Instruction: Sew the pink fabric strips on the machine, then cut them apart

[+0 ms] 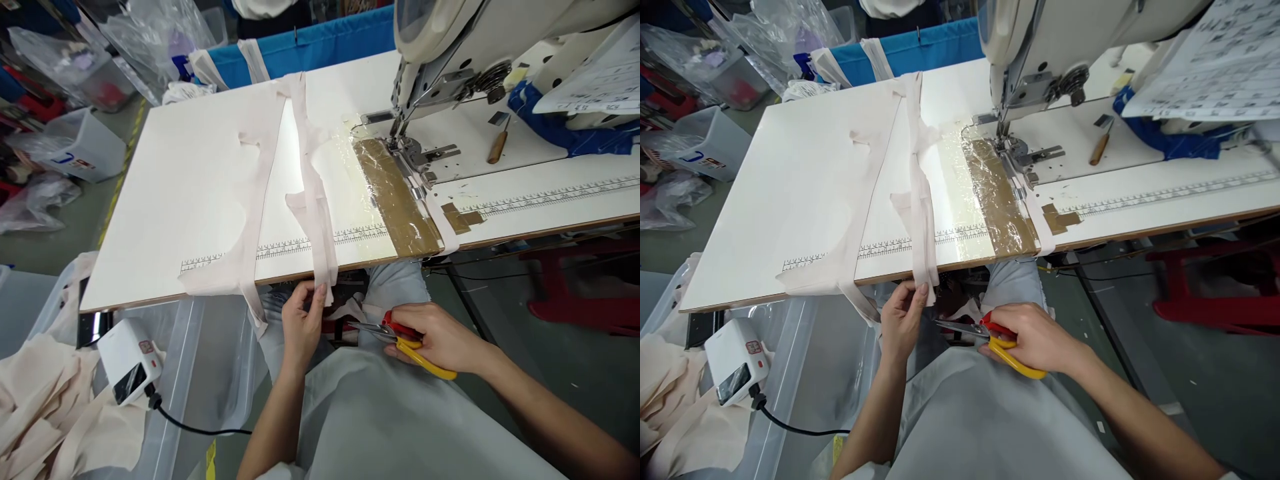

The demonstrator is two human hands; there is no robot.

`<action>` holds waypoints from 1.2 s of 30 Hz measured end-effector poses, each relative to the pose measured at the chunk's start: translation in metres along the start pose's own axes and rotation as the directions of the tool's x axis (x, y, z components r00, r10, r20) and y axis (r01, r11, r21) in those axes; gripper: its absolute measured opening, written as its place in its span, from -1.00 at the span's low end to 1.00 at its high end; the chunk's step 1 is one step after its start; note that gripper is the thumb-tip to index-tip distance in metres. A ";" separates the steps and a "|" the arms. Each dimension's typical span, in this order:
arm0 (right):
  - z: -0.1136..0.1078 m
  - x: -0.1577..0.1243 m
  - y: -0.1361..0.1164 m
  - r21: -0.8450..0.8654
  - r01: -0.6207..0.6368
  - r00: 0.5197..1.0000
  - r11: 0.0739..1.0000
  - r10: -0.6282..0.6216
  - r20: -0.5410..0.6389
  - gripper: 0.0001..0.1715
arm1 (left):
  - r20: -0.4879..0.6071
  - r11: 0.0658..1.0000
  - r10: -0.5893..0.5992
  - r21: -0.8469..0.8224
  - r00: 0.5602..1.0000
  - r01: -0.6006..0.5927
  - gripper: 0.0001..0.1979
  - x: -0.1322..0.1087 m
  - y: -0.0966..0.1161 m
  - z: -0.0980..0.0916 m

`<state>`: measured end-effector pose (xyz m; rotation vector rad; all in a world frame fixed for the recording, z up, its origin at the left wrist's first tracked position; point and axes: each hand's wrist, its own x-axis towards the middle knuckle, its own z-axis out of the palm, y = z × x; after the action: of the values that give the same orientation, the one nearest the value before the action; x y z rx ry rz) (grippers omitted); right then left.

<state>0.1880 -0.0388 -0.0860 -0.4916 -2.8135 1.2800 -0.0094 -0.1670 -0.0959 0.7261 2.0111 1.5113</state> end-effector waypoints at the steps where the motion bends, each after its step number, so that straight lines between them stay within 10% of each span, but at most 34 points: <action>1: -0.002 -0.004 0.001 0.000 -0.017 1.000 1.000 0.017 -0.025 -0.46 | -0.026 0.998 -0.048 -0.029 0.999 0.047 -0.66 -0.002 -0.009 -0.004; 9: -0.009 -0.024 0.022 0.117 -0.255 0.955 0.960 0.269 -0.126 -0.36 | -0.230 0.885 -0.352 0.234 0.907 0.403 -0.63 -0.039 -0.101 -0.070; 12: -0.004 -0.019 0.023 0.138 -0.268 0.953 0.953 0.284 -0.110 -0.39 | 0.068 0.936 -0.351 0.036 0.934 0.350 -0.65 -0.057 -0.072 -0.054; 17: -0.004 -0.008 0.010 0.107 -0.242 0.968 0.964 0.247 -0.036 -0.43 | 0.528 0.883 -0.188 -0.278 0.828 0.378 -0.58 -0.048 -0.007 -0.016; 25: -0.009 0.002 0.009 0.094 -0.219 0.958 0.971 0.196 0.208 -0.48 | 0.206 0.980 0.090 0.158 0.974 -0.124 -0.77 -0.024 0.000 -0.013; 32: -0.010 0.022 0.005 0.191 -0.240 0.908 0.952 0.151 0.390 -0.48 | 0.362 0.929 -0.288 -0.119 0.886 0.350 -0.57 -0.028 0.001 -0.011; 36: -0.011 0.023 0.007 0.189 -0.235 0.901 0.954 0.140 0.411 -0.46 | 0.416 0.889 -0.320 -0.178 0.851 0.422 -0.54 -0.025 0.002 -0.009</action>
<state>0.1699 -0.0203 -0.0864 -0.5635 -2.9128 1.9237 0.0025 -0.1902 -0.0897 0.4367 1.5162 1.2592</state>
